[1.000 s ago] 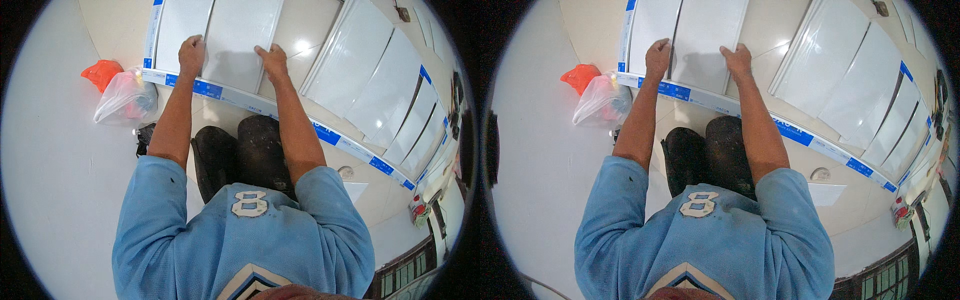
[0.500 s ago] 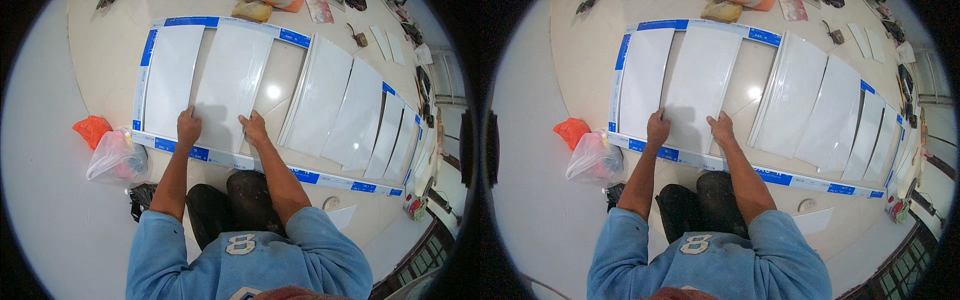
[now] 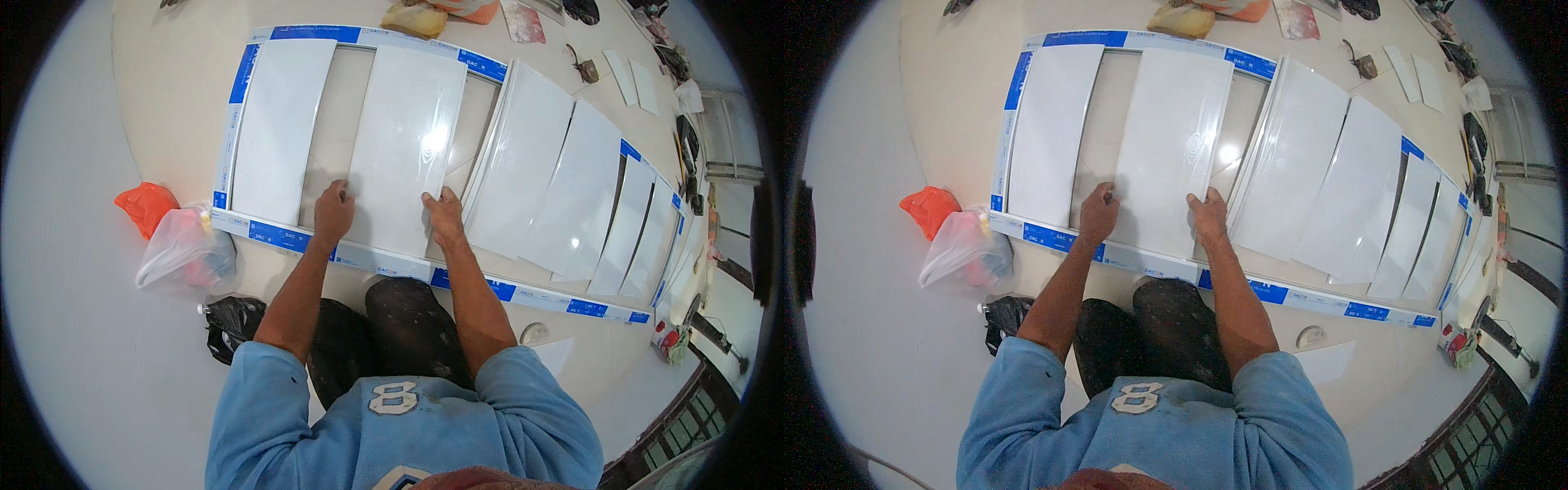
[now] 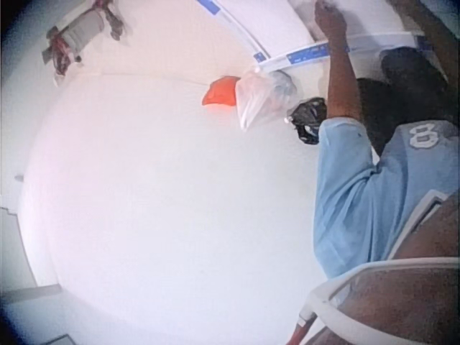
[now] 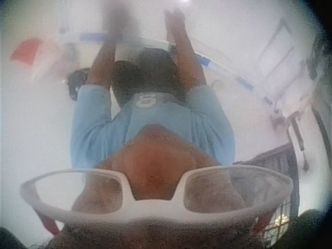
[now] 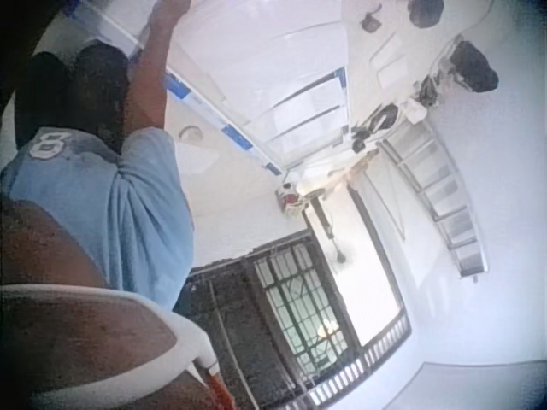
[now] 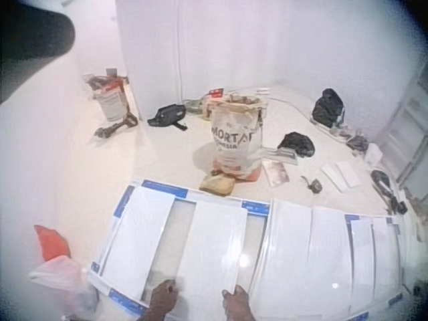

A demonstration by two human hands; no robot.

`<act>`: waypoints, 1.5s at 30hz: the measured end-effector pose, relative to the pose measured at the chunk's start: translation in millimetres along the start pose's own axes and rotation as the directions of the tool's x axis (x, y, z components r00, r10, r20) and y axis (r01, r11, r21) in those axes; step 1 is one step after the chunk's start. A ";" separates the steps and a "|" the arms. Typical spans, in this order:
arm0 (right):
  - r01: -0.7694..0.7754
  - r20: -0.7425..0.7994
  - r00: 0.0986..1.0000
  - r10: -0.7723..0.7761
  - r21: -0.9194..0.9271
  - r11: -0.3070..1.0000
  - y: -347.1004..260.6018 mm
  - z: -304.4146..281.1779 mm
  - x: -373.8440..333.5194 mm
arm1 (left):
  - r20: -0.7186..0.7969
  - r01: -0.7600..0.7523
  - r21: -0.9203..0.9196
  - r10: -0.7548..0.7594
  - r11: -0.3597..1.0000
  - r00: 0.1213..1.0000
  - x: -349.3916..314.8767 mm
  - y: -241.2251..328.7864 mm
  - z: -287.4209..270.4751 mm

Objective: The person assembles a white cabinet frame on the floor, using a cordless drill to fasten corner joints. They then insert white panels into the frame slots, adjusting and aligning them by hand.

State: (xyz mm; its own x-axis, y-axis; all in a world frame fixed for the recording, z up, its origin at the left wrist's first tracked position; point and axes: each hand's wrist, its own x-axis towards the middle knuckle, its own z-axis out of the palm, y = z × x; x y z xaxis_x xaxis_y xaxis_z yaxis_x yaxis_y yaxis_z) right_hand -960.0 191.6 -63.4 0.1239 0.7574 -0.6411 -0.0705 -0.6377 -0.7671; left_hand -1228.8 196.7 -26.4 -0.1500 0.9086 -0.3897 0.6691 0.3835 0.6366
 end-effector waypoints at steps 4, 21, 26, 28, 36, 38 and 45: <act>0.113 -0.120 0.986 -0.117 -0.036 0.993 17.7 -38.5 10.4 | 0.006 -0.018 -0.079 0.019 0.997 1.000 -2.6 16.1 30.6; 0.012 -0.157 0.722 -0.674 -0.971 0.239 -59.3 -120.4 10.3 | 0.408 0.024 -0.516 0.221 0.856 0.886 -29.7 80.1 94.1; 0.598 0.313 0.786 -0.533 -0.603 0.528 -37.4 64.7 58.0 | 0.487 0.357 -0.687 0.036 0.633 0.873 -42.3 48.0 62.3; 0.654 0.467 0.755 -0.460 -0.494 0.572 -18.4 151.9 85.2 | 0.421 0.366 -0.765 -0.018 0.530 0.907 -54.9 32.1 25.4; -0.019 0.262 0.964 0.035 -0.063 0.998 -32.3 287.2 63.7 | -0.123 0.152 -0.639 -0.295 0.754 0.948 -88.9 -85.6 -74.8; -0.038 0.312 0.949 0.035 0.006 0.999 -32.3 275.7 54.1 | -0.187 0.132 -0.651 -0.326 0.748 0.927 -93.4 -117.2 -81.6; 0.092 0.342 0.930 -0.137 0.143 0.985 -57.5 185.8 58.6 | -0.673 -0.111 0.278 0.276 0.954 0.686 -19.7 -77.3 -117.1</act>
State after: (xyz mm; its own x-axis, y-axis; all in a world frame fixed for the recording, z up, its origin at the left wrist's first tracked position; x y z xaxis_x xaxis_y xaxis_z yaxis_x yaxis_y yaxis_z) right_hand -1132.6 298.7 -61.7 -0.2137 0.8393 -0.4999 -0.1997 -0.5385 -0.8186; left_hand -1362.8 168.5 10.0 -0.4081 0.8402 0.3570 0.8576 0.2188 0.4656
